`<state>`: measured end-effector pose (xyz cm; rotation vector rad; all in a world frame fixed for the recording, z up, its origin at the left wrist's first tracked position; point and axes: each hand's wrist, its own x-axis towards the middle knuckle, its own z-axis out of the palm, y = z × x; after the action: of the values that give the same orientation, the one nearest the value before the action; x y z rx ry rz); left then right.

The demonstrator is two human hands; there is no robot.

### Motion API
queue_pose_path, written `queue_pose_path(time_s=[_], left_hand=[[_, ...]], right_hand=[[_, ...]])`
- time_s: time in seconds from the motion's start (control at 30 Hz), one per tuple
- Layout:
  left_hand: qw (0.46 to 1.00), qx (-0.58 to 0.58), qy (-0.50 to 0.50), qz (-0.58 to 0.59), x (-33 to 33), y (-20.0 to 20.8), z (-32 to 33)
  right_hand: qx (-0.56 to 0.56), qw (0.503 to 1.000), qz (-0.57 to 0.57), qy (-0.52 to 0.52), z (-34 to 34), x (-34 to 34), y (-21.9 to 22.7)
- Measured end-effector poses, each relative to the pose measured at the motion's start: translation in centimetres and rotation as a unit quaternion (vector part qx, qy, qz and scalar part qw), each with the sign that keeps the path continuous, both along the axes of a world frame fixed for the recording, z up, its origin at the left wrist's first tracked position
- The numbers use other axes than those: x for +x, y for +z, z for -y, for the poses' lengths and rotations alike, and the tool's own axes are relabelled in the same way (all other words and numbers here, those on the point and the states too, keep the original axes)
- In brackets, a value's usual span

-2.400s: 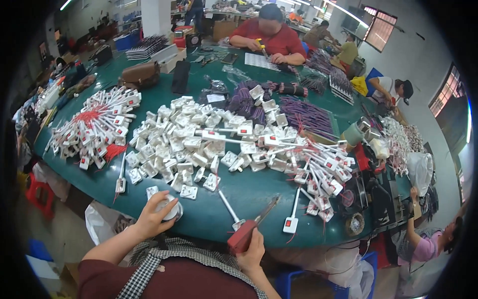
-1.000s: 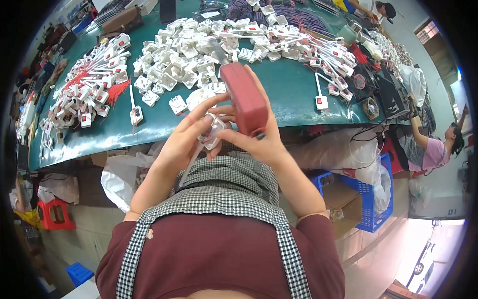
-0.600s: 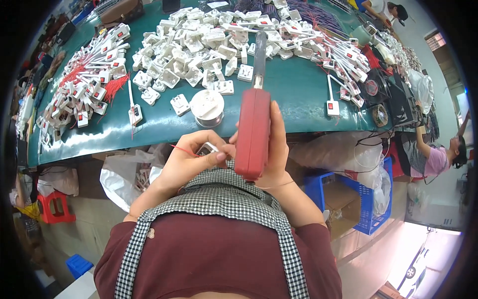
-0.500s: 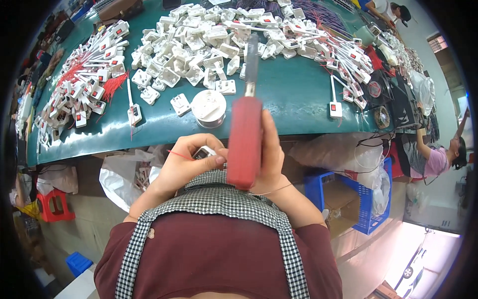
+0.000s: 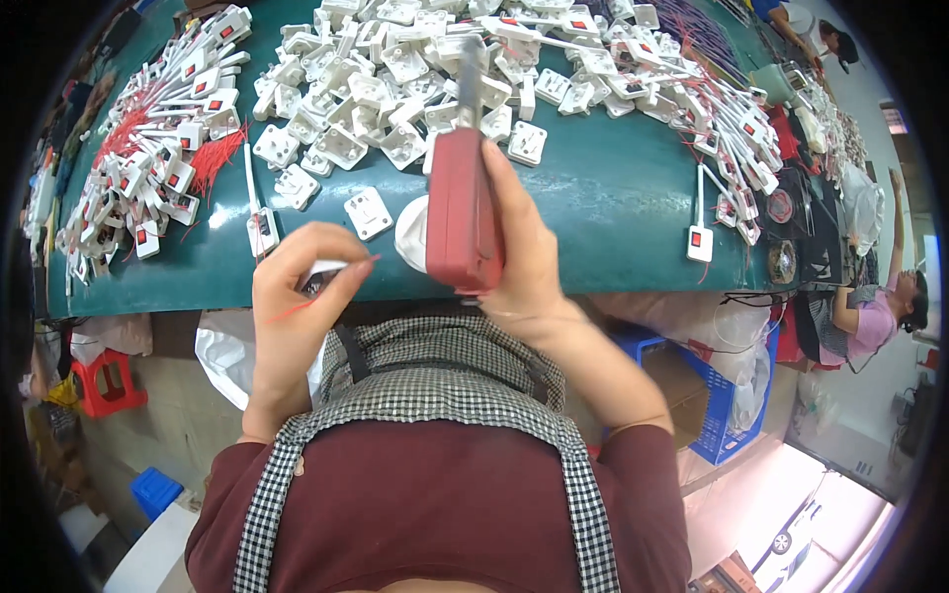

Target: The person solders electrical wires onto small white plastic switch components using a soldering iron and solder wire.

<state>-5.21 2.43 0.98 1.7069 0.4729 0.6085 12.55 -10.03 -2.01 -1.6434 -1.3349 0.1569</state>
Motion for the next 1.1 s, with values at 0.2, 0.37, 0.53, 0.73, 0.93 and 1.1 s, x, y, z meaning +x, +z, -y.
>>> queue_pose_path(time_s=[0.2, 0.37, 0.53, 0.73, 0.93, 1.1], left_hand=[[0.983, 0.167, 0.053, -0.050, 3.4, -0.6, 1.2], [0.968, 0.222, 0.086, -0.080, 4.4, -1.1, 1.6], [0.960, 0.250, 0.090, -0.093, 5.0, -0.9, 1.6], [0.952, 0.278, 0.099, -0.074, 4.9, -1.9, 1.4], [0.931, 0.338, 0.130, -0.036, 5.2, -2.4, 1.5], [0.935, 0.330, 0.127, -0.032, 5.2, -2.4, 1.4]], right_hand=[[-0.082, 0.975, -0.132, 0.159, -1.3, 3.5, 1.6], [0.028, 0.967, -0.249, 0.053, 0.8, 1.3, -0.8], [0.026, 0.999, -0.035, 0.026, 2.0, 0.1, -1.5], [-0.070, 0.939, -0.334, -0.039, 6.7, -0.1, 4.4], [-0.064, 0.892, -0.448, -0.010, 12.1, -0.9, 4.4], [-0.175, 0.894, -0.413, -0.029, 12.6, -1.7, 4.9]])
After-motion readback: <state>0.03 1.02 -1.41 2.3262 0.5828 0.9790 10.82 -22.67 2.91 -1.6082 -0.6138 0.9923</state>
